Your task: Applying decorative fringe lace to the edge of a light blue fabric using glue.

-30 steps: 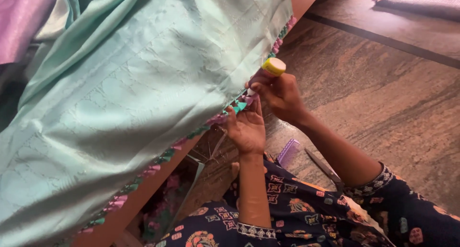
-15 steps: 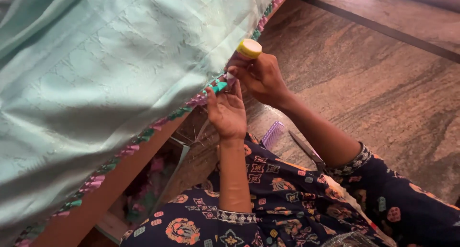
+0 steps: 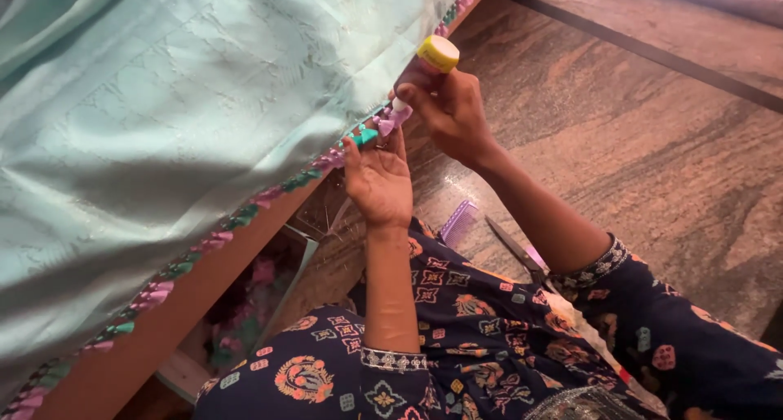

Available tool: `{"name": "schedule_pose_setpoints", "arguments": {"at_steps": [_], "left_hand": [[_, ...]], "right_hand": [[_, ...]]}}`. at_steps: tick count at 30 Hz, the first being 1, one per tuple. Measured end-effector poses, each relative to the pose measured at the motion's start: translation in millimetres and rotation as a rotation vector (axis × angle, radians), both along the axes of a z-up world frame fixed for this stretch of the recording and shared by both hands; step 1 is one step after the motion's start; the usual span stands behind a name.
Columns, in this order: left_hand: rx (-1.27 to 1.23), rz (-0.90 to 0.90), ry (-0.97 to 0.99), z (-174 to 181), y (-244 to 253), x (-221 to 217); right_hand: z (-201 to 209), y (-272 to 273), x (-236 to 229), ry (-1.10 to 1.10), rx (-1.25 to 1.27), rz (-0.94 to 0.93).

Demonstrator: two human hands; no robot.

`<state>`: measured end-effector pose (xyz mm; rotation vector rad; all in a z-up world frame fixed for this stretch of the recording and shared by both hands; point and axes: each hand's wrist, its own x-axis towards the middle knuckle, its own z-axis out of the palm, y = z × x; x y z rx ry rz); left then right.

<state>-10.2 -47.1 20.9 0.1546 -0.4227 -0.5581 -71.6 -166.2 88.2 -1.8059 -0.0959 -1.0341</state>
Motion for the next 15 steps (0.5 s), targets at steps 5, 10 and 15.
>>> {"name": "schedule_pose_setpoints", "arguments": {"at_steps": [5, 10, 15], "left_hand": [[0.013, 0.006, -0.007, 7, 2, -1], [0.026, 0.020, 0.042, 3, 2, 0], [0.041, 0.014, 0.021, 2, 2, 0]], "right_hand": [[2, 0, 3, 0.010, -0.031, -0.002], [4, 2, 2, 0.025, -0.126, -0.064], [0, -5, 2, 0.045, -0.137, -0.090]]}}
